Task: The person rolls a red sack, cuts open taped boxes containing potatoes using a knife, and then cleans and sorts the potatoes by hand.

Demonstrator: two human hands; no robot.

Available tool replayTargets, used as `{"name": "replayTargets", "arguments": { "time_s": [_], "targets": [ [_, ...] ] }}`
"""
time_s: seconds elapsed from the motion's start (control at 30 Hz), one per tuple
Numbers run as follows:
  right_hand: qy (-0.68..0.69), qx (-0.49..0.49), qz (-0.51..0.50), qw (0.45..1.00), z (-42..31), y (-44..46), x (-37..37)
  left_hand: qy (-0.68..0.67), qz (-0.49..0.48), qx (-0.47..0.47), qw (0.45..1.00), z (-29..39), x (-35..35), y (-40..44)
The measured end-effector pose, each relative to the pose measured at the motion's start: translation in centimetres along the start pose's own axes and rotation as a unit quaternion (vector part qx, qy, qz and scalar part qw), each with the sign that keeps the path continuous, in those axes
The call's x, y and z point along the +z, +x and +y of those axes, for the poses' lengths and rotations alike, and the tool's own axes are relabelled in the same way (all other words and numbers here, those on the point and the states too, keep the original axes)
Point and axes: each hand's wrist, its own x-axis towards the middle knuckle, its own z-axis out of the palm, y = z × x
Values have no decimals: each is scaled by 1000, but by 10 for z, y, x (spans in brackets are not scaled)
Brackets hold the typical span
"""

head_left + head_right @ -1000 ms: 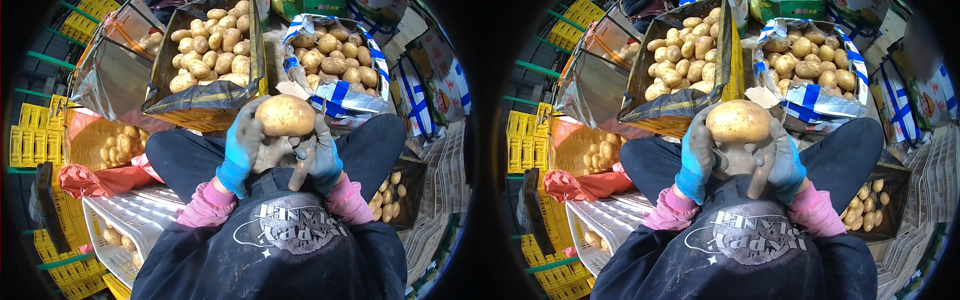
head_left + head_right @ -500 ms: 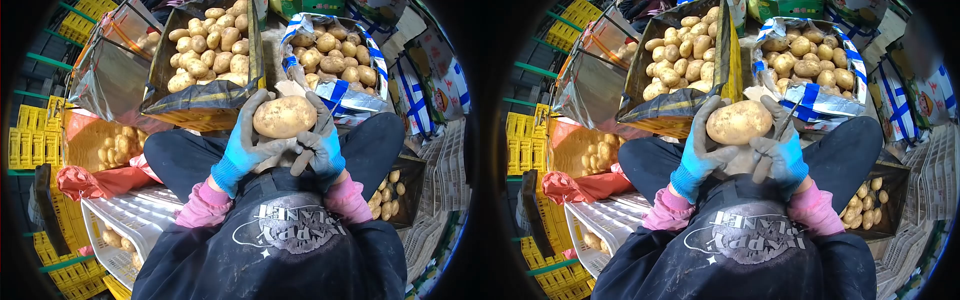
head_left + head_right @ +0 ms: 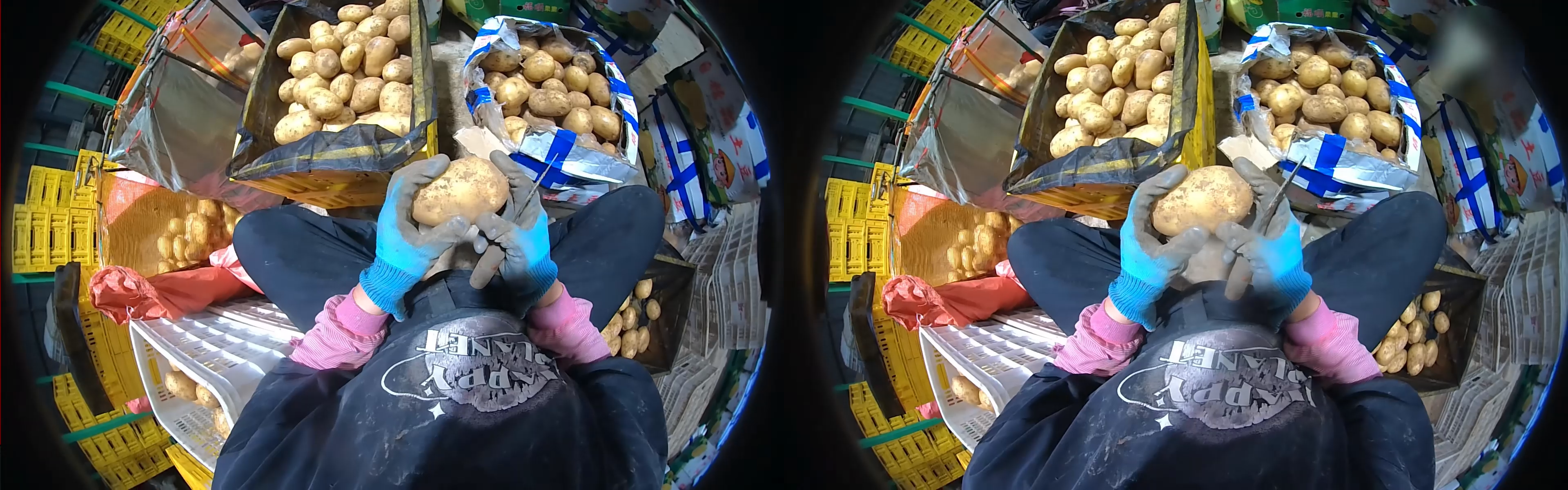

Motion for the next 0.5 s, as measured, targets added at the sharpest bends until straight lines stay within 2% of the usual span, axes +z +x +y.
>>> {"name": "replayTargets", "arguments": {
  "time_s": [0.13, 0.2, 0.23, 0.33, 0.4, 0.43, 0.47, 0.5],
  "targets": [
    [-47, -30, 22, 998, 12, 2, 4, -127, 93, -24, 987, 17, 13, 0],
    [-49, -32, 26, 998, 18, 2, 7, -119, 107, -105, 981, 10, 2, 5],
    [-97, -39, 27, 994, 20, 3, 4, -124, 125, -76, 981, 9, 0, 10],
    [-179, -26, 45, 982, 10, 18, 5, -166, 102, -110, 975, 19, -35, 33],
    [-149, 42, 69, 986, -31, 25, 23, 16, 134, -30, 990, 34, -75, 63],
    [-155, -15, 85, 984, -35, 33, 20, 108, 161, 3, 981, 41, -95, 78],
    [-128, -29, 123, 984, -42, 38, 17, 129, 203, 60, 969, 25, -121, 97],
    [-156, -31, 129, 979, -49, 46, 4, 154, 246, 114, 950, 9, -147, 116]
  ]
}}
